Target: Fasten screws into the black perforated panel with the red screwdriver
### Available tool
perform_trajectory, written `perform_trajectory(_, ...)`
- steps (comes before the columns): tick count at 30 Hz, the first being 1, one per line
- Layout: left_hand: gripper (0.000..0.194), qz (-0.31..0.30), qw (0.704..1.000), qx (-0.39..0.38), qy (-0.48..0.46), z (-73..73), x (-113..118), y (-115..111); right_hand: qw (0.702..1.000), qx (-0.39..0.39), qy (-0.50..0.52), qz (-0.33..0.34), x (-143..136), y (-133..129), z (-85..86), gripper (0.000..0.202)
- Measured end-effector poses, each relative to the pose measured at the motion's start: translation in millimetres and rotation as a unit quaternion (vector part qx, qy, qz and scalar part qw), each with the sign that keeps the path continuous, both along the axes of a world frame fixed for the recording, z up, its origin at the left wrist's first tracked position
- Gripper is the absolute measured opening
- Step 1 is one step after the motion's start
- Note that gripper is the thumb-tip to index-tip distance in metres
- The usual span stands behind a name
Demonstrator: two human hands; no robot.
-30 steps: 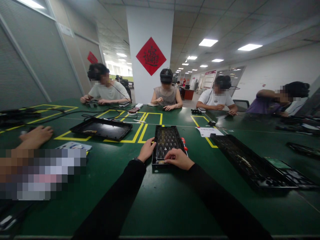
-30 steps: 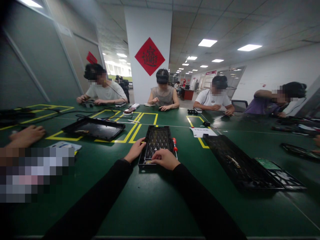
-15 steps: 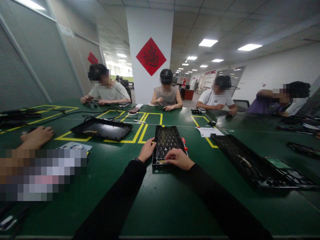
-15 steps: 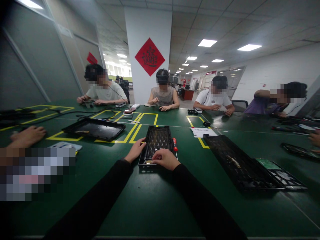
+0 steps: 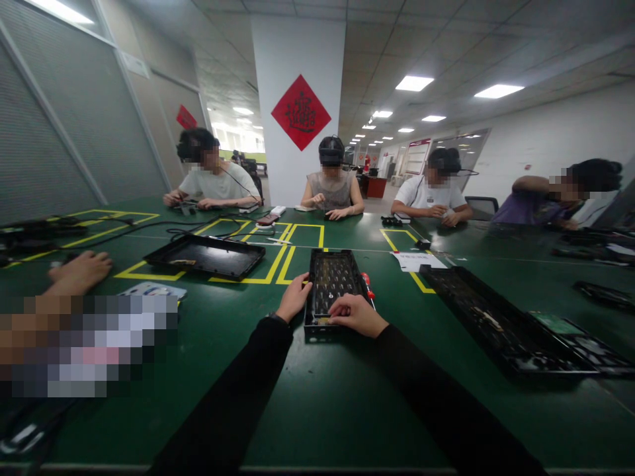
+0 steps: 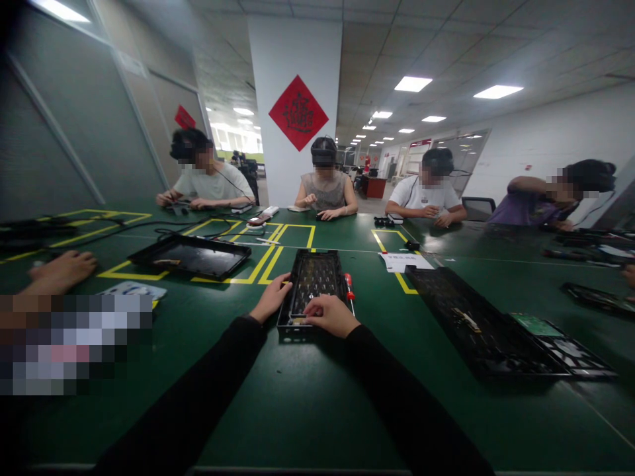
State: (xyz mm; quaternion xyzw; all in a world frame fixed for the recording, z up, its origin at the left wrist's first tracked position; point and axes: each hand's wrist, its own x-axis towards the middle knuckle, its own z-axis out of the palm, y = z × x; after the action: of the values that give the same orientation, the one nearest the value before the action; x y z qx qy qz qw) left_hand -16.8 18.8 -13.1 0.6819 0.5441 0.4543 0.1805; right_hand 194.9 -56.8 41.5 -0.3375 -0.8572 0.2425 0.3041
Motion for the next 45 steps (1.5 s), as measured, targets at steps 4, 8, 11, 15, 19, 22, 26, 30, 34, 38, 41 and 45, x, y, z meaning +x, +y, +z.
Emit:
perform_trajectory(4, 0.040, -0.003, 1.000, 0.005, -0.006, 0.2, 0.1, -0.4, 1.000, 0.004, -0.003, 0.004, 0.0, -0.7, 0.4, 0.020)
perform_trajectory(8, 0.040, -0.008, 1.000, 0.005, -0.006, 0.3, -0.1, -0.6, 1.000, -0.005, -0.006, 0.012, 0.1, -1.4, 1.6, 0.021)
perform_trajectory(11, 0.040, -0.005, 1.000, 0.004, -0.004, -0.8, -0.3, 0.5, 1.000, -0.013, -0.002, 0.012, 0.3, -1.7, 2.2, 0.023)
perform_trajectory(15, 0.040, -0.005, 1.000, 0.005, -0.008, -2.6, -0.7, 2.2, 1.000, -0.003, 0.001, -0.002, 0.6, -1.6, 2.0, 0.023)
perform_trajectory(19, 0.041, -0.006, 1.000, 0.003, -0.008, -3.1, -0.7, 2.7, 1.000, 0.006, -0.007, -0.002, 0.6, -1.5, 2.2, 0.020)
perform_trajectory(22, 0.041, -0.006, 1.000, 0.005, -0.008, -2.8, -0.8, 2.3, 1.000, 0.005, -0.012, 0.000, 0.5, -1.9, 2.9, 0.019)
perform_trajectory(26, 0.042, -0.009, 1.000, 0.005, -0.007, -2.5, -1.0, 1.7, 1.000, -0.003, -0.009, 0.004, 0.5, -2.1, 2.8, 0.020)
perform_trajectory(30, 0.042, -0.008, 1.000, 0.004, -0.001, -2.8, -0.7, 2.2, 1.000, -0.002, -0.002, 0.003, 0.5, -2.5, 3.0, 0.022)
perform_trajectory(34, 0.042, -0.002, 1.000, 0.003, 0.001, -2.6, -0.4, 2.7, 1.000, 0.002, -0.006, 0.001, 0.6, -2.8, 4.0, 0.022)
perform_trajectory(38, 0.041, -0.001, 1.000, -0.001, 0.002, -1.9, -0.3, 2.2, 1.000, 0.001, -0.015, 0.009, 0.9, -1.2, 2.7, 0.020)
perform_trajectory(41, 0.041, -0.002, 1.000, 0.000, -0.002, -1.9, -0.5, 1.6, 1.000, 0.006, -0.014, 0.007, 0.9, 0.5, 0.2, 0.020)
perform_trajectory(45, 0.041, -0.004, 1.000, 0.006, -0.001, -2.0, -0.6, 1.0, 1.000, 0.010, -0.013, 0.000, 1.0, 1.1, -0.8, 0.021)
